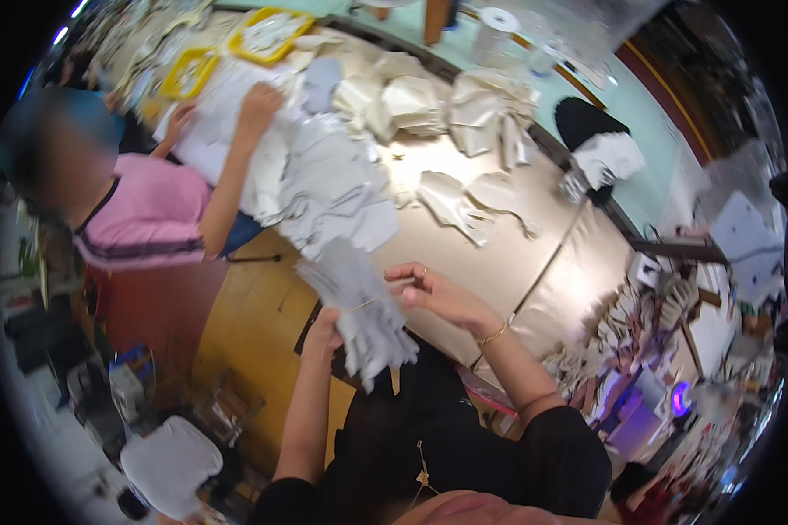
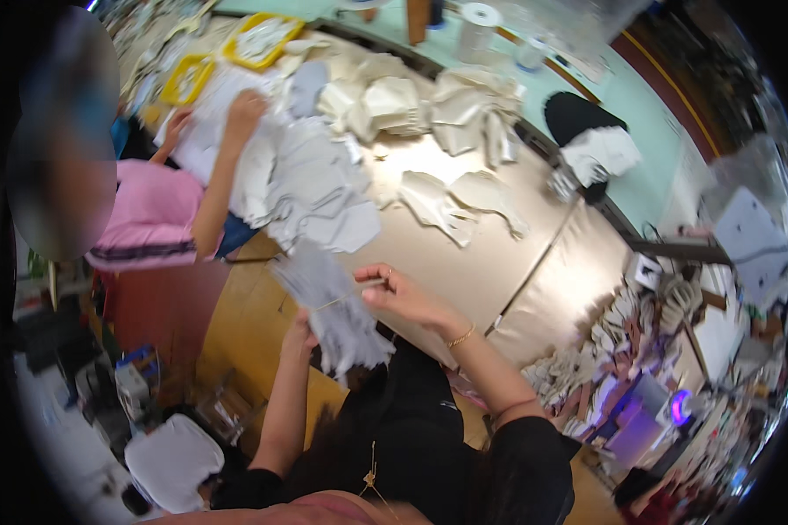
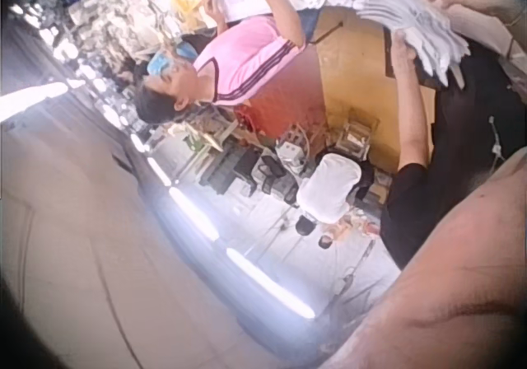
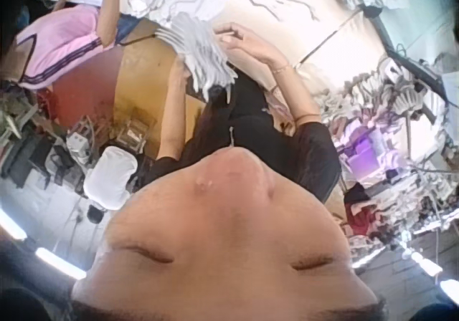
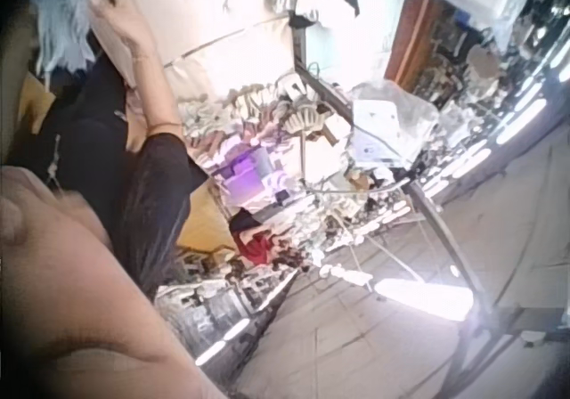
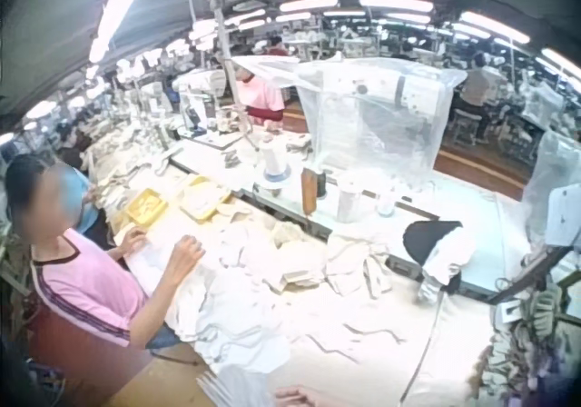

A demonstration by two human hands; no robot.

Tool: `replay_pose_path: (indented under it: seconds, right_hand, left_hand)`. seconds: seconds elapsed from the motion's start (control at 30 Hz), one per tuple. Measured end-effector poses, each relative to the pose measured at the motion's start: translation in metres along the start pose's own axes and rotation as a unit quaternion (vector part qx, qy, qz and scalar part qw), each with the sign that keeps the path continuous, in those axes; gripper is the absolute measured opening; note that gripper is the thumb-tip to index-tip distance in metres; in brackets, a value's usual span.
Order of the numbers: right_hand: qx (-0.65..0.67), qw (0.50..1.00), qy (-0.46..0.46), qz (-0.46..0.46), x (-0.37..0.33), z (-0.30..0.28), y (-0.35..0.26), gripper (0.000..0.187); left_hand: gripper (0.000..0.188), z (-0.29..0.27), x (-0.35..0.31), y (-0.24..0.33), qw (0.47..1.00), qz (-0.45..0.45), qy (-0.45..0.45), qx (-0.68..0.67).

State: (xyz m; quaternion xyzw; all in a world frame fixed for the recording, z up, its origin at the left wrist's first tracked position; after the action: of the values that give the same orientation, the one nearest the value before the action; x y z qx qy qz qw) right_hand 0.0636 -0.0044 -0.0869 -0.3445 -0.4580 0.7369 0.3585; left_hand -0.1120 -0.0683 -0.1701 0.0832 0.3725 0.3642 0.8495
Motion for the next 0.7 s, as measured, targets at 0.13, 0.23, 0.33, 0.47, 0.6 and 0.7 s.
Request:
replay_pose_path:
  seconds: [0.13, 0.23, 0.33, 0.47, 0.6, 0.7]
  right_hand:
    - [-0.364, 0.907, 0.182, -0.110, -0.007, -0.141, -0.061, 0.040]
    - [-0.213, 0.865, 0.420, -0.171, -0.049, -0.265, -0.084, 0.035]
    - [0.016, 0.738, 0.634, -0.228, -0.102, -0.379, -0.080, 0.036]
    - [0.037, 0.689, 0.719, -0.087, -0.128, -0.480, -0.061, 0.069]
    - [0.091, 0.758, 0.645, -0.034, -0.105, -0.518, -0.040, 0.080]
    - [0.127, 0.770, 0.622, -0.057, -0.097, -0.528, -0.036, 0.079]
  left_hand:
    - [0.102, 0.012, -0.005, -0.012, 0.989, -0.033, -0.091, -0.112]
    - [0.102, 0.006, 0.004, -0.012, 0.993, -0.017, -0.038, -0.110]
    - [0.105, -0.006, 0.016, -0.013, 0.996, 0.002, 0.029, -0.087]
    - [0.102, -0.012, 0.025, -0.029, 0.994, -0.037, 0.019, -0.105]
    - [0.100, -0.006, 0.030, -0.036, 0.991, -0.061, -0.004, -0.120]
    - [0.099, 0.010, 0.030, -0.039, 0.990, -0.071, -0.011, -0.122]
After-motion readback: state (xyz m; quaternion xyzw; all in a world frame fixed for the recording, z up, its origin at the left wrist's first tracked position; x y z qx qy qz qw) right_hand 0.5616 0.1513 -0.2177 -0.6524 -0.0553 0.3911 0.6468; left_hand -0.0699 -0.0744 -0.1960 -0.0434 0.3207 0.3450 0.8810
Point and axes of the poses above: each hand's wrist, its own x-axis towards the middle knuckle, its own z-axis out of the palm, y = z × x, the point moved 9 cm from there along x, towards the middle knuckle, and after that the axes turned 11 degrees about -z, right-handed, at the moved point
